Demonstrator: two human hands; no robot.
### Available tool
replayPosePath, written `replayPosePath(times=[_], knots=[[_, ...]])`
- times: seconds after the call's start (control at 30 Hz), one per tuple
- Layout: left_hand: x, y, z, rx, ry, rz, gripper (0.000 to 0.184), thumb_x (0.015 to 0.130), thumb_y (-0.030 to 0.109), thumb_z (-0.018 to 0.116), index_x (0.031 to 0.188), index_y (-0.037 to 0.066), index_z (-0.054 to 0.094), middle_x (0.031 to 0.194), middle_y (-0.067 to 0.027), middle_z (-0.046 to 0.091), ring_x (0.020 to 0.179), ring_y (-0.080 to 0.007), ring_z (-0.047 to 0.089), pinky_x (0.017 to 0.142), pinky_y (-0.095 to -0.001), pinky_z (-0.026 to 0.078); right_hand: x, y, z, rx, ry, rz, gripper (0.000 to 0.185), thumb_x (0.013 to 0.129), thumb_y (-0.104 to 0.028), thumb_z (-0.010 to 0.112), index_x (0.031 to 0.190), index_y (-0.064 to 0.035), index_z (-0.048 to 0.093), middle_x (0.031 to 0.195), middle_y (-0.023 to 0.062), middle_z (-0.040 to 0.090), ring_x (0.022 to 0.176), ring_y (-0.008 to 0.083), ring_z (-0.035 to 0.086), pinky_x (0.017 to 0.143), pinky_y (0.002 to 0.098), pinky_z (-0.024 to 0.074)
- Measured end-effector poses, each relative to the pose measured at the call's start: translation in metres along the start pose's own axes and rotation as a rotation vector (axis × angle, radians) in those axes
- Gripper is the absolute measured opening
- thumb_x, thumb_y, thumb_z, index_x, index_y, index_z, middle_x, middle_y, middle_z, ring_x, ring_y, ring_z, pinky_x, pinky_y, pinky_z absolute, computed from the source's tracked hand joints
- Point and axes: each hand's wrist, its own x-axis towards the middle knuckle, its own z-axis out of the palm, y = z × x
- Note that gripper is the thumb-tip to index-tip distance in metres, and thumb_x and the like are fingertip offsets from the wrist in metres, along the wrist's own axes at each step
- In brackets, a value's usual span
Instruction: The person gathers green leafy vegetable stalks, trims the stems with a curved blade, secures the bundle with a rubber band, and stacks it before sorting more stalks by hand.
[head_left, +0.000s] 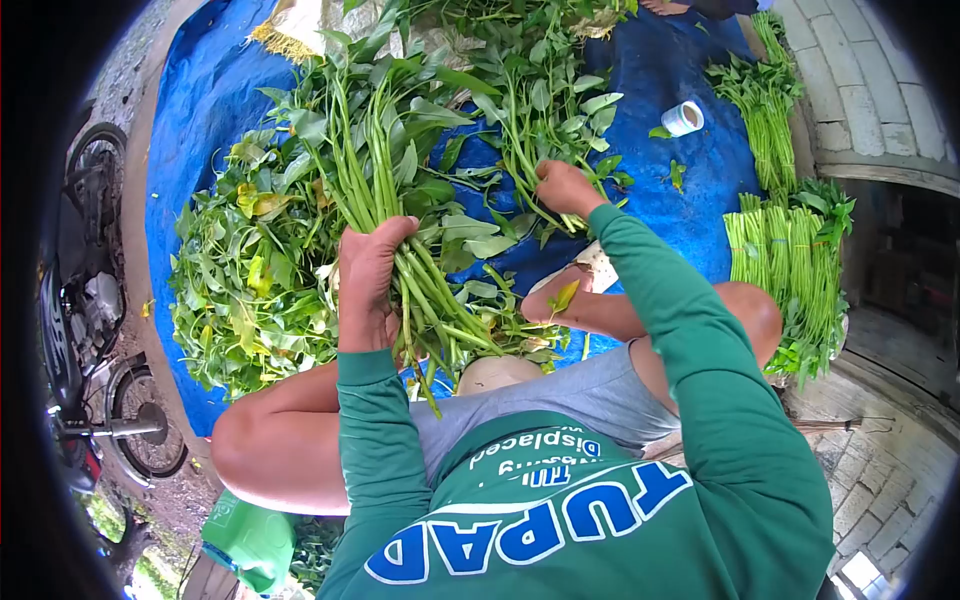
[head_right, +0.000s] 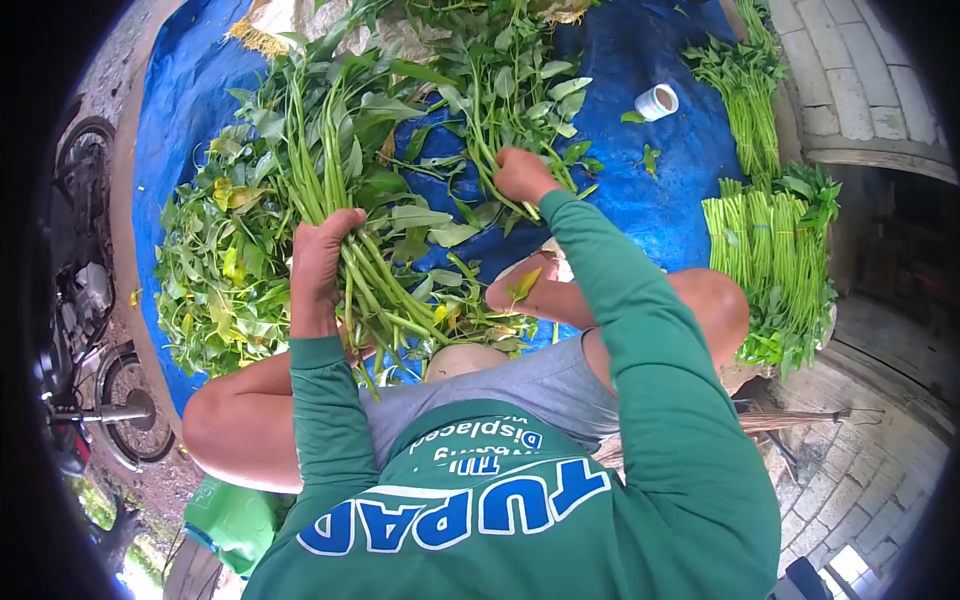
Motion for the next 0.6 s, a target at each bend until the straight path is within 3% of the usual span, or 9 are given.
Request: replayPosePath(times=[0.07, 0.1, 0.17, 0.23, 0.27, 0.37, 0.4, 0.5, 0.6], knots=[[-0.001, -0.001, -0.001, -0.002, 0.004, 0.011, 0.018, 0.087, 0.013, 0.079, 0.094, -0.001, 0.071, 0.073, -0.0071, 0.069, 0.056, -0.0166, 0.066, 0.053, -0.0322, 0.057, 0.006, -0.009, -0.043, 0.165, -0.075, 0.114, 0.036, 0.087, -0.019, 0.067, 0.119, -0.0033, 0.075, 0.12, 0.0216, 0.076, 0.109, 0.0372, 0.073, 0.096, 0.0461, 0.0561], [0.0, -0.001, -0.002, -0.004, 0.006, 0.022, 0.018, 0.087, 0.013, 0.079, 0.093, -0.001, 0.07, 0.073, -0.0073, 0.069, 0.056, -0.0168, 0.066, 0.053, -0.0329, 0.058, 0.0, -0.015, -0.07, 0.333, -0.06, 0.097, 0.031, 0.086, -0.019, 0.068, 0.111, -0.004, 0.076, 0.098, 0.0125, 0.076, 0.087, 0.0283, 0.071, 0.082, 0.0439, 0.0565], [0.0, -0.006, -0.005, -0.053, 0.001, 0.023, 0.018, 0.086, 0.013, 0.08, 0.091, -0.001, 0.07, 0.072, -0.0077, 0.069, 0.055, -0.0172, 0.066, 0.053, -0.0349, 0.06, -0.019, -0.031, -0.121, 0.729, -0.029, 0.098, 0.02, 0.09, -0.021, 0.071, 0.101, -0.0058, 0.075, 0.08, 0.0011, 0.065, 0.07, 0.017, 0.059, 0.065, 0.0378, 0.0494], [-0.001, -0.005, -0.007, -0.083, -0.012, 0.027, 0.018, 0.086, 0.013, 0.08, 0.089, -0.001, 0.069, 0.071, -0.008, 0.068, 0.055, -0.0176, 0.066, 0.053, -0.0368, 0.062, -0.048, -0.062, -0.16, 0.936, 0.028, 0.237, 0.017, 0.103, -0.025, 0.066, 0.105, -0.0115, 0.076, 0.075, -0.0064, 0.056, 0.062, 0.0068, 0.048, 0.054, 0.0277, 0.0371], [-0.003, -0.005, -0.008, -0.085, -0.024, 0.022, 0.019, 0.085, 0.013, 0.081, 0.088, -0.001, 0.069, 0.071, -0.0082, 0.068, 0.054, -0.0178, 0.066, 0.053, -0.0376, 0.063, -0.049, -0.048, -0.171, 0.841, -0.003, 0.198, 0.024, 0.108, -0.03, 0.064, 0.112, -0.0092, 0.075, 0.078, -0.0067, 0.06, 0.064, 0.0059, 0.052, 0.054, 0.0261, 0.0389], [-0.004, -0.007, -0.012, -0.072, -0.031, 0.035, 0.018, 0.086, 0.013, 0.08, 0.088, 0.0, 0.07, 0.07, -0.0081, 0.068, 0.053, -0.0178, 0.066, 0.052, -0.0357, 0.06, -0.091, -0.058, -0.203, 1.246, -0.032, 0.07, 0.024, 0.107, -0.03, 0.065, 0.116, -0.0091, 0.073, 0.082, -0.0064, 0.063, 0.067, 0.0061, 0.057, 0.054, 0.0264, 0.0427], [0.004, -0.015, -0.017, -0.06, -0.033, 0.054, 0.017, 0.086, 0.014, 0.08, 0.088, 0.0, 0.07, 0.071, -0.008, 0.069, 0.053, -0.0177, 0.066, 0.052, -0.0349, 0.059, -0.095, -0.047, -0.2, 1.27, -0.037, 0.102, 0.025, 0.108, -0.029, 0.065, 0.123, -0.0098, 0.071, 0.086, -0.0064, 0.066, 0.072, 0.0061, 0.062, 0.06, 0.0257, 0.0502], [-0.002, -0.016, -0.016, -0.001, -0.068, 0.067, 0.017, 0.085, 0.015, 0.081, 0.087, 0.001, 0.073, 0.074, -0.0064, 0.071, 0.056, -0.0164, 0.067, 0.054, -0.0327, 0.055, -0.12, -0.031, -0.179, 1.189, -0.141, 0.094, 0.026, 0.109, -0.028, 0.064, 0.128, -0.011, 0.069, 0.089, -0.0062, 0.067, 0.076, 0.0065, 0.065, 0.066, 0.025, 0.0551], [-0.002, -0.018, -0.017, 0.086, -0.057, 0.118, 0.017, 0.083, 0.015, 0.082, 0.088, 0.0, 0.074, 0.076, -0.0052, 0.071, 0.061, -0.0151, 0.067, 0.058, -0.0321, 0.054, -0.151, -0.046, -0.166, 1.245, -0.054, 0.076, 0.024, 0.11, -0.026, 0.063, 0.13, -0.0118, 0.067, 0.091, -0.0054, 0.068, 0.08, 0.0067, 0.066, 0.07, 0.0258, 0.0556]])
